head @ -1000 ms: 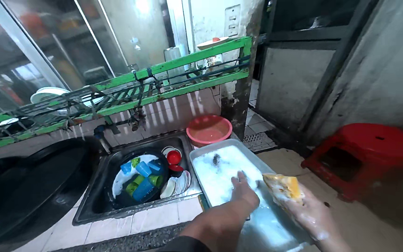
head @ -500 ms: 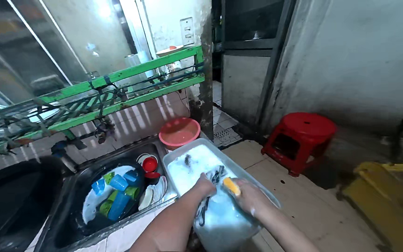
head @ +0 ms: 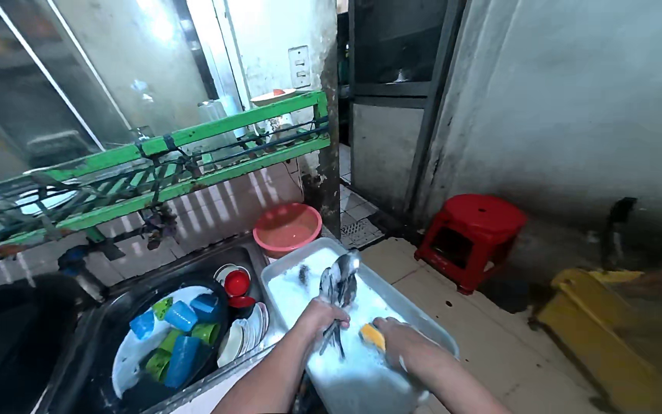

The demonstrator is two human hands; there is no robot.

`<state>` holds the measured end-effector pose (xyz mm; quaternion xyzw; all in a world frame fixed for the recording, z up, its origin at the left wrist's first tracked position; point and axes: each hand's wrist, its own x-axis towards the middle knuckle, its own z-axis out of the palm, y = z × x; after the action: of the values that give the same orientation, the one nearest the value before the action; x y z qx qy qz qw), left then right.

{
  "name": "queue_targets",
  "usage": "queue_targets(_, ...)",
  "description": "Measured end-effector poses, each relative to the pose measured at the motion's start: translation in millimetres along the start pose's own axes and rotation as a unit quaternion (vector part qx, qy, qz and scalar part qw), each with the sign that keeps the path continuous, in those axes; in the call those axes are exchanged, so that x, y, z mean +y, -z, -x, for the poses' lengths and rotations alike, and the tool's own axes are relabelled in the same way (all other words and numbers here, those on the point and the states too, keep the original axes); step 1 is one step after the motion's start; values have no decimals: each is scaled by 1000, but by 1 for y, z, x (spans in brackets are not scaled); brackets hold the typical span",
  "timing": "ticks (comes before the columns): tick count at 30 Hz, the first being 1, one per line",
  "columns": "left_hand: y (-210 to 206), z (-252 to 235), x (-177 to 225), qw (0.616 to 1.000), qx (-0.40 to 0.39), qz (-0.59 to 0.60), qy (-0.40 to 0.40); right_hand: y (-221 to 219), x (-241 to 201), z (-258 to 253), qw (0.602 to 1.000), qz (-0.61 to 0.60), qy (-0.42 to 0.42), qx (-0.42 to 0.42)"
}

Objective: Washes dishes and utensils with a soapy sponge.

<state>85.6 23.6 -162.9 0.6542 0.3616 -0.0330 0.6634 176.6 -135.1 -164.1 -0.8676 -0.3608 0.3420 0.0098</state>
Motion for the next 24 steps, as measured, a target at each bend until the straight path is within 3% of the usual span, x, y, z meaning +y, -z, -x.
queue_targets(3,6,-3,-4,994,-43,91,-47,1,0,-3,1000,1,-8,-3)
queue_targets(6,10,-5,-2,993,-77,84,-1,4,-3,-2,999,-37,-5,-2)
queue_targets(9,14,-5,0,980,-127,154,10,9,1,1,983,-153,-1,100)
queue_targets(11,20,2,-1,962,-166,216,25,9,1,4,931,-287,6,226)
queue_targets(13,23,8,-3,951,-198,233,43,12,-13,5,835,-420,21,355)
queue_targets(15,22,13,-4,946,-219,234,51,19,-37,3,781,-458,41,421)
queue_targets(17,19,17,-3,948,-219,223,59,15,-57,1,805,-421,47,415)
queue_targets(19,21,16,-3,962,-179,199,52,-3,-73,4,838,-383,62,384)
queue_targets(21,30,18,1,979,-118,163,34,-23,-76,14,845,-389,116,347)
queue_targets(24,39,14,3,974,-101,200,15,-29,-63,19,771,-506,144,359)
